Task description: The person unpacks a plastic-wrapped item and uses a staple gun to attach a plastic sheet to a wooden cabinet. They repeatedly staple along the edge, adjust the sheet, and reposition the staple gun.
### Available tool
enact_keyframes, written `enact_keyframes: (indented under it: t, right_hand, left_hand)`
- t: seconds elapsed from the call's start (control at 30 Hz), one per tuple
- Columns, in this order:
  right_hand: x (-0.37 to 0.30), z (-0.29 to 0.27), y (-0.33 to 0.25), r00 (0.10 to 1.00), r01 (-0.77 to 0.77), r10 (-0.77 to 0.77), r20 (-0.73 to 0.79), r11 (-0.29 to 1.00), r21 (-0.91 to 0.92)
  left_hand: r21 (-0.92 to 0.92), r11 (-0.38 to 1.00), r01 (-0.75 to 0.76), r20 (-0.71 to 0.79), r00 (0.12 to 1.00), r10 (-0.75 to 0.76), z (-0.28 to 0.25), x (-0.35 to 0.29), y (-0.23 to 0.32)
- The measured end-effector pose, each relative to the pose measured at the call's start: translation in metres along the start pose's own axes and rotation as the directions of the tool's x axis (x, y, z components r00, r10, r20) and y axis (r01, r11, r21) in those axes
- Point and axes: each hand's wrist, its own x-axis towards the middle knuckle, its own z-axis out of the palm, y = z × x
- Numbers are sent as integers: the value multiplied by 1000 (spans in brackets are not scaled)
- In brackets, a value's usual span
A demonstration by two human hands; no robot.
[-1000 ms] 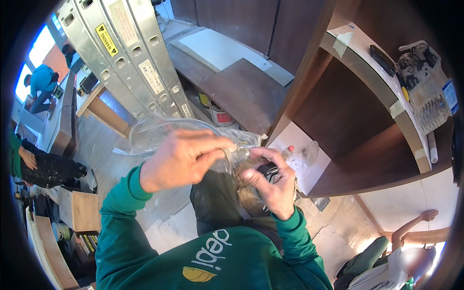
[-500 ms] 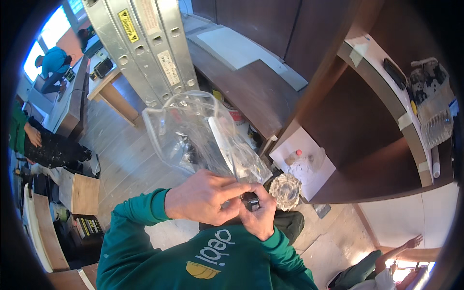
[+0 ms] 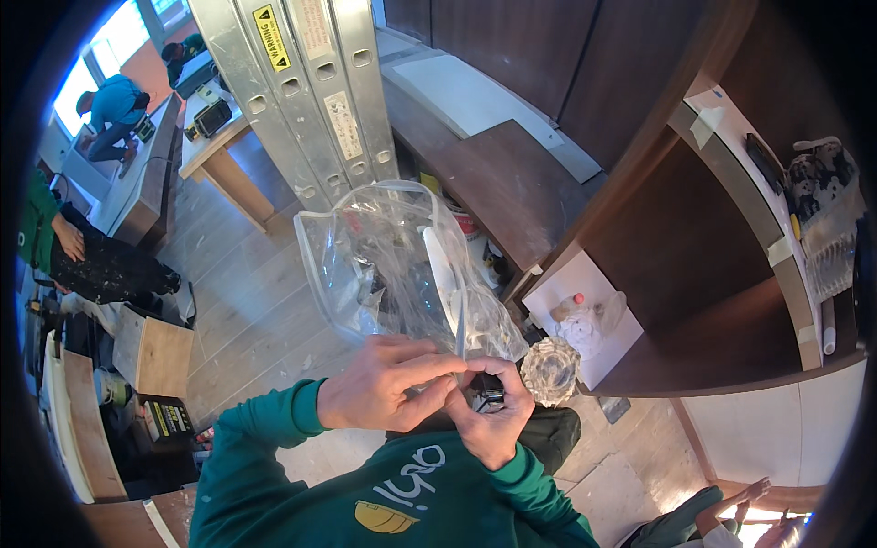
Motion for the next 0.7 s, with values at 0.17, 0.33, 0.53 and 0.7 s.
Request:
enact_keyframes:
  t: [0.17,0.33,0.53,0.7]
  right_hand:
    - [8,9,-17,1000,22,-23,-8,996,-85]
    - [16,4,-8,975,189,-152,162,950,-248]
    - [15,5,-7,964,206,-163,210,956,-207]
    - [17,6,1,937,299,-247,248,933,-202]
  left_hand:
    - [166,985,-55,-137,987,78,3,-7,-12]
    - [324,944,-58,-126,987,104,17,-8,-20]
    - [-327,878,348,-11,928,-372,9,-14,-27]
    - [-215,924,315,105,948,-299,-14,-8,-31]
